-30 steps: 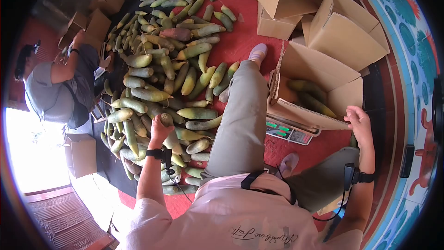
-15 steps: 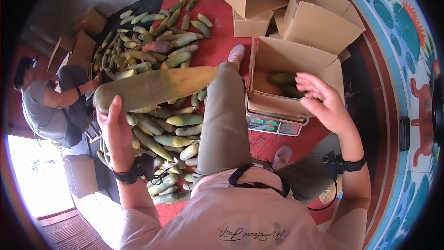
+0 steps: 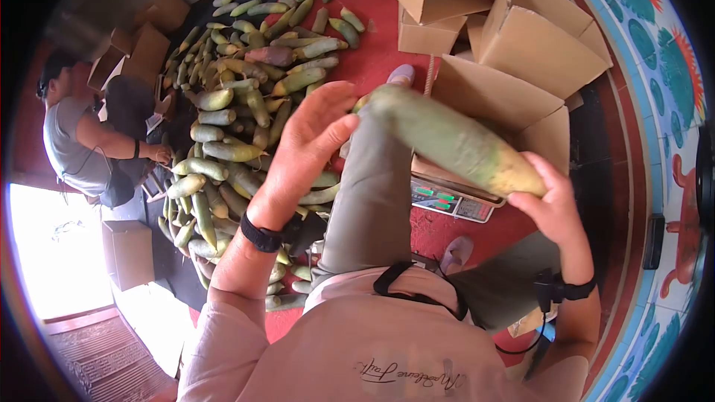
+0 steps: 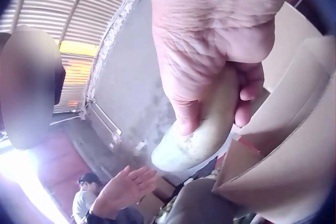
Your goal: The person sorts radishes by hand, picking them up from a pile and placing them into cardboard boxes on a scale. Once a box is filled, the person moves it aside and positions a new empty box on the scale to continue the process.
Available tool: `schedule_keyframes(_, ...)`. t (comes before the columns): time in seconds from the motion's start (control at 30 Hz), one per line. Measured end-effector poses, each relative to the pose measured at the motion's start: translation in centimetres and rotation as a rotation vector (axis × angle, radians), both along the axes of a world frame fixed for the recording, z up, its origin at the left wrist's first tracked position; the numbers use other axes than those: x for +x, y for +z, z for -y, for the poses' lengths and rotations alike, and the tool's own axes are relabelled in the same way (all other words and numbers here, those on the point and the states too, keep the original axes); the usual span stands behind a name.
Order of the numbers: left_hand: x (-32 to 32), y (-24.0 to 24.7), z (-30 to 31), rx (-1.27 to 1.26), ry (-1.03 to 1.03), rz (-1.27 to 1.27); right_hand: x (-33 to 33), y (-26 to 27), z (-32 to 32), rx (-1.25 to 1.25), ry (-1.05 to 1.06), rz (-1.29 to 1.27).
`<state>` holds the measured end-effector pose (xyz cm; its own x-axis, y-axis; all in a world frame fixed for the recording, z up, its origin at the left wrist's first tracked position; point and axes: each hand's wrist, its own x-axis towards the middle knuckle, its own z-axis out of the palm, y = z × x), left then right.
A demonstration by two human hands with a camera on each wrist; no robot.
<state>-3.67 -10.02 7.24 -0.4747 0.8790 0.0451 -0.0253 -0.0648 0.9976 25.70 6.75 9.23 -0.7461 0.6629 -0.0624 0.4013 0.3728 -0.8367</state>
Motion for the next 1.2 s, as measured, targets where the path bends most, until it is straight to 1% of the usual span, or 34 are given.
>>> schedule_keyframes(0.03, -1.0, -0.4, 0.7, -0.052, 0.044, -0.105, 0.4, -0.1, -0.6, -0.031, -0.056, 0.011)
schedule_keyframes(0.1, -3.0, -2.0, 2.5, -0.232, 0.156, -0.172, 1.6, -0.7, -2.3, 0.168, -0.134, 0.106)
schedule_keyframes(0.17, -5.4, -5.3, 4.9, -0.370, 0.202, -0.282, 3.0, -1.7, -4.4, 0.382, -0.184, 0.171)
schedule_keyframes(0.23, -7.6, -11.0, 7.9, -0.517, 0.251, -0.294, 3.4, -2.0, -6.0, 0.458, -0.236, 0.279)
schedule_keyframes(0.27, -8.8, -14.8, 9.9, -0.539, 0.218, -0.490, 3.5, -2.1, -6.9, 0.497, -0.221, 0.380)
schedule_keyframes(0.3, -9.8, -18.3, 11.8, -0.557, 0.180, -0.687, 3.8, -2.7, -7.8, 0.493, -0.215, 0.382)
schedule_keyframes(0.33, -10.1, -20.7, 13.5, -0.565, 0.180, -0.682, 4.0, -3.6, -8.6, 0.572, -0.204, 0.506)
schedule_keyframes(0.37, -10.3, -22.7, 15.0, -0.695, 0.175, -0.526, 4.1, -4.5, -9.3, 0.653, -0.191, 0.629)
schedule_keyframes(0.4, -10.1, -23.8, 15.8, -0.821, 0.170, -0.366, 4.0, -5.1, -9.9, 0.630, -0.179, 0.699)
schedule_keyframes(0.43, -10.0, -24.9, 16.6, -0.827, 0.173, -0.360, 3.8, -5.9, -10.4, 0.628, -0.170, 0.702)
schedule_keyframes(0.5, -9.8, -26.4, 17.9, -1.055, 0.209, -0.454, 3.2, -7.4, -11.1, 0.661, -0.076, 0.816)
schedule_keyframes(0.53, -10.1, -28.0, 19.0, -1.032, 0.258, -0.445, 3.0, -8.2, -11.4, 0.649, -0.056, 0.847)
schedule_keyframes(0.57, -10.1, -27.8, 19.2, -1.041, 0.262, -0.443, 2.6, -8.9, -11.8, 0.645, -0.047, 0.845)
schedule_keyframes(0.63, -10.0, -27.5, 19.3, -1.108, 0.199, -0.540, 2.1, -10.3, -12.5, 0.456, -0.012, 0.849)
schedule_keyframes(0.67, -10.0, -27.6, 19.3, -1.170, 0.191, -0.504, 2.1, -11.3, -13.1, 0.452, -0.007, 0.849)
schedule_keyframes(0.73, -11.1, -30.7, 20.7, -1.168, 0.226, -0.464, 2.4, -13.1, -14.0, 0.368, -0.055, 0.678)
schedule_keyframes(0.8, -11.2, -30.1, 20.3, -1.162, 0.262, -0.423, 2.2, -12.9, -14.2, 0.331, -0.088, 0.656)
schedule_keyframes(0.83, -11.3, -29.9, 20.1, -1.085, 0.322, -0.506, 2.2, -12.9, -14.3, 0.296, -0.122, 0.635)
schedule_keyframes(0.87, -11.4, -28.7, 19.4, -1.005, 0.382, -0.585, 2.6, -12.9, -14.6, 0.309, -0.084, 0.636)
schedule_keyframes(0.9, -11.8, -27.8, 18.8, -1.006, 0.384, -0.580, 2.7, -12.6, -14.4, 0.311, -0.080, 0.638)
schedule_keyframes(0.97, -13.1, -26.2, 17.4, -1.108, 0.392, -0.774, 3.1, -11.5, -13.9, 0.344, -0.019, 0.672)
schedule_keyframes(1.0, -13.8, -25.9, 17.0, -1.108, 0.394, -0.772, 3.2, -11.0, -13.4, 0.394, -0.030, 0.619)
schedule_keyframes(1.03, -14.5, -25.6, 16.7, -1.113, 0.393, -0.904, 3.2, -10.5, -12.8, 0.396, -0.030, 0.618)
schedule_keyframes(1.07, -15.2, -25.2, 16.1, -1.115, 0.390, -1.037, 3.1, -9.6, -12.0, 0.374, -0.093, 0.560)
schedule_keyframes(1.1, -16.0, -24.2, 15.2, -1.205, 0.335, -1.012, 3.2, -8.9, -11.4, 0.351, -0.156, 0.502)
schedule_keyframes(1.13, -16.8, -24.0, 14.7, -1.231, 0.335, -1.093, 3.5, -8.5, -11.1, 0.352, -0.162, 0.506)
schedule_keyframes(1.2, -18.5, -23.5, 13.8, -1.295, 0.290, -1.213, 4.3, -7.8, -10.4, 0.426, -0.194, 0.342)
